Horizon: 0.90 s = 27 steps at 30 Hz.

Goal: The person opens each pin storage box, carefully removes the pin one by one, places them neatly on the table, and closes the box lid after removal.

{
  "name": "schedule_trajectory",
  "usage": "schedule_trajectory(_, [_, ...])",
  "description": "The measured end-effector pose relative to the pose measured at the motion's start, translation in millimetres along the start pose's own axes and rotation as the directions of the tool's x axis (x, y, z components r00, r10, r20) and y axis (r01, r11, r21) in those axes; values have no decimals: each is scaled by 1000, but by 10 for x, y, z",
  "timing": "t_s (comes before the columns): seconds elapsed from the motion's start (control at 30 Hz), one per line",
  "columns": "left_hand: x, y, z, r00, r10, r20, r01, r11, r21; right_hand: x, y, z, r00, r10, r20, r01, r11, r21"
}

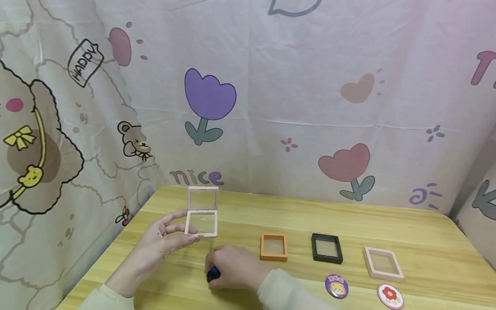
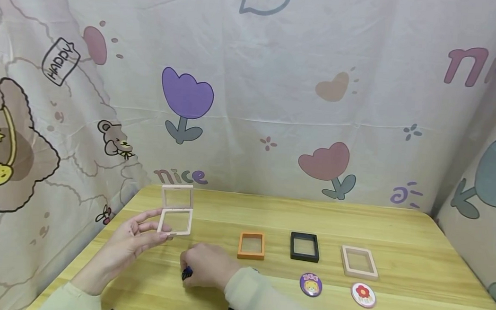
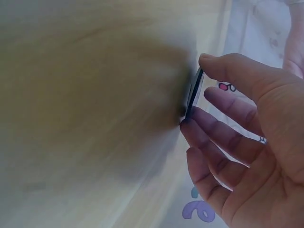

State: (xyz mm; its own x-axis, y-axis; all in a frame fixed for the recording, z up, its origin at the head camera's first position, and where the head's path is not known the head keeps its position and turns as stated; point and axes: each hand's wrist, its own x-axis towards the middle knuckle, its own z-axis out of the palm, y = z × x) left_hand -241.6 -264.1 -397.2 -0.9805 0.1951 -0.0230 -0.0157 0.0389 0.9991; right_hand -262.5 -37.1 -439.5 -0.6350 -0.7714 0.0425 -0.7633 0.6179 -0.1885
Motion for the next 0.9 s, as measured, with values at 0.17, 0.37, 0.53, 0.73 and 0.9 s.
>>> schedule_trajectory(0.17, [-6, -2, 13, 1000, -3, 13, 3, 1000, -1, 35, -5, 36, 1000, -6, -9, 6, 1000, -29])
schedule_trajectory(0.37, [10, -24, 37, 1000, -7, 26, 8, 1000, -16, 21, -22, 34, 1000, 2, -15, -2, 999, -47])
schedule_trajectory(0.53, [14, -36, 67, 999, -4, 35, 4, 1000, -6, -43, 8, -12, 1000, 8, -15, -9, 999, -30])
schedule_trajectory(0.73, [6, -34, 127, 999, -6, 36, 4, 999, 41, -157, 132, -171, 999, 44, -3, -42, 980, 192])
schedule_trajectory(0.9, [10, -29, 209, 999, -9, 47, 5, 998, 70, -339, 253, -330, 995, 103, -13, -84, 869, 488])
